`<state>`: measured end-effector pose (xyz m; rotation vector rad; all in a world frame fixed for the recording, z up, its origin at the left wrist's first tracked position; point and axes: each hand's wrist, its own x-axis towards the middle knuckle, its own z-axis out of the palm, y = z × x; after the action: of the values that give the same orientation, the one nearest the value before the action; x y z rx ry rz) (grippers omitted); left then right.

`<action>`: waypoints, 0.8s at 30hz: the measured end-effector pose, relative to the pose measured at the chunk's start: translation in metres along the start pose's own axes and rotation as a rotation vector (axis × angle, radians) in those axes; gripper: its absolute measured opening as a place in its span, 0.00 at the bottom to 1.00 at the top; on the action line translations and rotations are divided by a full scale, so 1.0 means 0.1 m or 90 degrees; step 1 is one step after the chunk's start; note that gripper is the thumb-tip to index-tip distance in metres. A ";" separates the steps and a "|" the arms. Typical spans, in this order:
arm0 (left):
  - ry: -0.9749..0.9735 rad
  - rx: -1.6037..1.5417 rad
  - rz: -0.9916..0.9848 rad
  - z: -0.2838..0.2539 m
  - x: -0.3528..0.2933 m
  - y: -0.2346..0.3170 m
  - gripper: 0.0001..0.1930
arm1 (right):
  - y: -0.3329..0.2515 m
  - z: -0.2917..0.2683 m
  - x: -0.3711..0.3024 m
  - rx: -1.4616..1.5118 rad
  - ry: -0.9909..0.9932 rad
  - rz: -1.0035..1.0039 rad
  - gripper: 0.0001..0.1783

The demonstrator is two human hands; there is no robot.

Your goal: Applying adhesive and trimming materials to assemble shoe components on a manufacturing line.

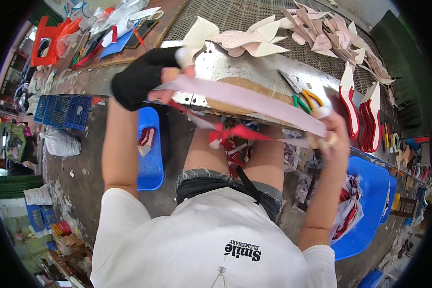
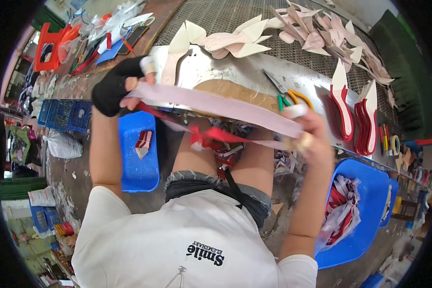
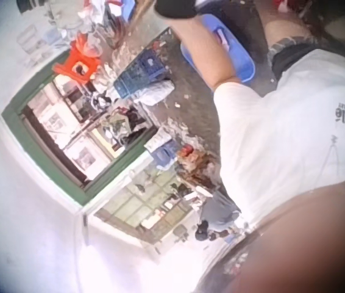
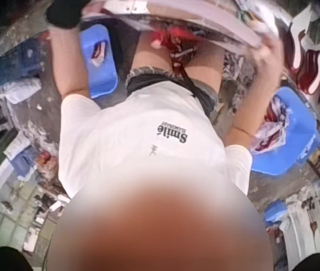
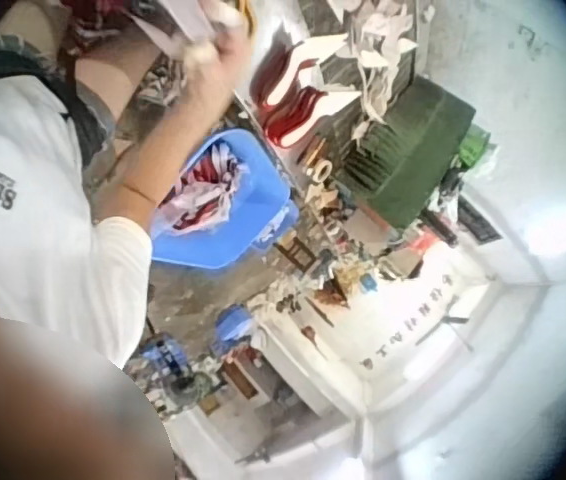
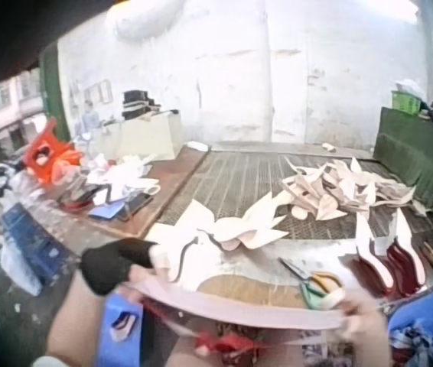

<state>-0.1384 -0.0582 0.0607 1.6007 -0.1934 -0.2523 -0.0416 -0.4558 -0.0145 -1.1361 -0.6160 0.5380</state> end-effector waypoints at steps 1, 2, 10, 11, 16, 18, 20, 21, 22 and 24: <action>0.023 0.048 -0.038 -0.18 -0.15 -0.07 0.17 | -0.18 -0.14 -0.12 -0.012 0.022 0.035 0.35; 0.060 0.087 -0.071 -0.35 -0.31 -0.17 0.20 | -0.28 -0.25 -0.23 -0.046 0.062 0.005 0.36; 0.032 -0.267 0.177 -1.38 -1.22 -0.78 0.16 | -0.50 -0.84 -0.94 -0.072 0.351 -0.083 0.19; -0.018 -0.311 0.193 -1.34 -1.19 -0.74 0.17 | -0.50 -0.81 -0.94 -0.095 0.372 -0.067 0.17; 0.172 -0.059 0.075 0.10 -0.44 -0.55 0.26 | -0.51 -0.18 -0.48 -0.064 0.068 0.162 0.17; -0.002 0.019 0.104 0.85 0.15 -0.64 0.31 | -0.47 0.12 -0.22 -0.090 -0.012 0.118 0.16; -0.090 -0.111 0.103 1.39 0.47 -0.69 0.30 | -0.48 0.32 -0.05 -0.123 -0.058 0.146 0.15; -0.072 -0.107 0.028 1.52 0.61 -0.69 0.26 | -0.50 0.36 0.00 -0.146 -0.054 0.159 0.15; -0.082 -0.140 0.044 1.58 0.71 -0.68 0.23 | -0.51 0.38 0.02 -0.190 -0.041 0.201 0.16; -0.130 -0.095 -0.035 1.48 0.81 -0.64 0.20 | -0.53 0.35 0.01 -0.166 -0.031 0.228 0.16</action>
<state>-0.1041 -0.2194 -0.0114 1.4334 -0.2824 -0.4629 -0.0605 -0.4493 0.0462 -1.4974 -0.5372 0.8095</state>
